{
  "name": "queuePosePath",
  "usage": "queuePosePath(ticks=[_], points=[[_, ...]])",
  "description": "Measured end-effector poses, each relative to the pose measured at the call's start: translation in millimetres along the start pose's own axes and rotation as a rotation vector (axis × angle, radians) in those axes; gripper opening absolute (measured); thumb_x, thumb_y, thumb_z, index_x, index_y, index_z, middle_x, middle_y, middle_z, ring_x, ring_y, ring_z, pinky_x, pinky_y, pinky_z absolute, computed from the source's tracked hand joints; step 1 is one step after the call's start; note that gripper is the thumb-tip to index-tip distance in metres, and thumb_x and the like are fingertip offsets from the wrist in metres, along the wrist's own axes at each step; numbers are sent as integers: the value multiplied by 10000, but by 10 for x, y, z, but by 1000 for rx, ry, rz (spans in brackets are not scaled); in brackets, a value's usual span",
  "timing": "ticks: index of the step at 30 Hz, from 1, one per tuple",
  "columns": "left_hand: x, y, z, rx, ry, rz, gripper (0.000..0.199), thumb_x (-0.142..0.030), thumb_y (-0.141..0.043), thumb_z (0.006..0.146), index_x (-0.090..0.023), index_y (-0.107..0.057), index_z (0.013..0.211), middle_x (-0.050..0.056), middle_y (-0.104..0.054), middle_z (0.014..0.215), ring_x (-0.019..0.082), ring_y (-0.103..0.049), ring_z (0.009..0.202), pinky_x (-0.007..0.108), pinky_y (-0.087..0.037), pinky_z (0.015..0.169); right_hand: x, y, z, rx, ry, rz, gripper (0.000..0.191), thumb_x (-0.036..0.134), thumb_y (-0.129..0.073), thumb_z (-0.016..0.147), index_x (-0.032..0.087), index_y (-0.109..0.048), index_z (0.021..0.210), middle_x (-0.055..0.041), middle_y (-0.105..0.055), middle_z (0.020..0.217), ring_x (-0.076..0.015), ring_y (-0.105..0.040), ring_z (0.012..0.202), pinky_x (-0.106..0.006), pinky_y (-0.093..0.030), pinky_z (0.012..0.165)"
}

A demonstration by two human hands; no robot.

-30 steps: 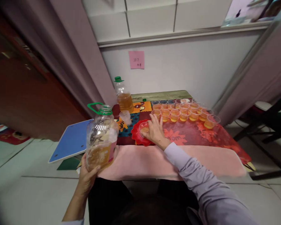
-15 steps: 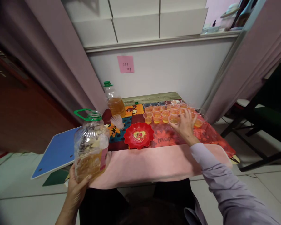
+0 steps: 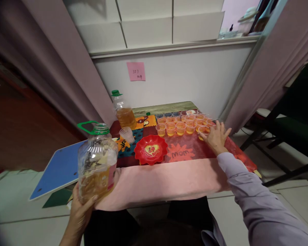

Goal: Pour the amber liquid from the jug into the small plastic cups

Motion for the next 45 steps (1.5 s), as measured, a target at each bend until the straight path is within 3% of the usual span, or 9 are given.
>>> queuePosePath(ticks=[6, 10, 14, 16, 18, 23, 27, 34, 45], points=[[29, 33, 16, 27, -7, -2, 1231, -424, -1104, 494, -348, -533, 1582, 108, -656, 1563, 465, -563, 1565, 694, -371, 1357, -14, -12, -50, -77, 46, 49, 649, 639, -645, 1033, 126, -749, 1415, -367, -438, 1777, -531, -348, 1682, -822, -135, 1332], [52, 33, 1, 19, -27, -17, 1252, -444, -1101, 486, -338, -525, 1591, 117, -671, 1538, 455, -599, 1528, 675, -417, 1334, 359, 74, -81, -135, 124, 151, 608, 564, -681, 1021, 160, -698, 1474, -335, -464, 1778, -503, -371, 1689, -813, -172, 1350], [64, 45, -23, 45, -40, -20, 1248, -435, -1103, 501, -329, -522, 1600, 126, -671, 1551, 456, -605, 1528, 646, -456, 1317, 1191, 196, -252, -68, 458, 417, 458, 503, -672, 1043, 202, -759, 1377, -241, -714, 1556, -423, -618, 1505, -667, -433, 1295], [66, 48, -35, 53, -48, -24, 1230, -432, -1100, 517, -322, -524, 1598, 127, -681, 1541, 453, -618, 1519, 630, -478, 1303, 1698, 229, -399, 73, 607, 553, 376, 480, -617, 1096, 234, -813, 1301, -170, -836, 1309, -355, -764, 1255, -538, -570, 1164], [70, 44, -46, 56, -44, -39, 1222, -433, -1096, 528, -321, -520, 1600, 127, -688, 1534, 449, -628, 1509, 623, -495, 1291, 2210, 226, -538, 209, 706, 610, 353, 433, -553, 1144, 274, -849, 1252, -116, -861, 1232, -297, -806, 1106, -445, -621, 1047], [85, 40, -63, 48, -49, -47, 1223, -458, -1092, 522, -319, -522, 1596, 131, -683, 1542, 456, -626, 1510, 637, -482, 1296, 3305, 79, -679, 444, 888, 428, 352, 296, -615, 1128, 248, -807, 1419, -126, -799, 1429, -288, -794, 1233, -378, -626, 1043], [104, 77, -70, 59, -70, -15, 1206, -475, -1084, 551, -320, -524, 1608, 129, -684, 1535, 454, -631, 1509, 629, -481, 1296, 3799, -104, -633, 528, 945, 274, 507, 169, -605, 1092, 198, -693, 1590, -178, -698, 1612, -309, -776, 1302, -370, -634, 1038], [159, 107, -57, 97, -91, -36, 1229, -488, -1076, 563, -315, -517, 1644, 139, -678, 1561, 480, -599, 1545, 653, -478, 1297, 3986, -312, -540, 555, 990, 273, 360, 37, -559, 1052, 140, -829, 1267, -186, -820, 1417, -289, -784, 1262, -352, -595, 1068], [103, 74, -84, 92, -112, -35, 1179, -469, -1078, 568, -324, -549, 1612, 135, -677, 1589, 473, -560, 1594, 679, -379, 1364, 3955, -332, -450, 464, 897, 371, 122, 198, -761, 1026, 171, -839, 1116, -144, -848, 1165, -266, -779, 1073, -349, -577, 992]])
Point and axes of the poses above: each hand's wrist, its own z-axis towards the middle knuckle, its own y-axis out of the back of the hand, x = y × z, the point moved 1 cm from there along z, towards the middle knuckle
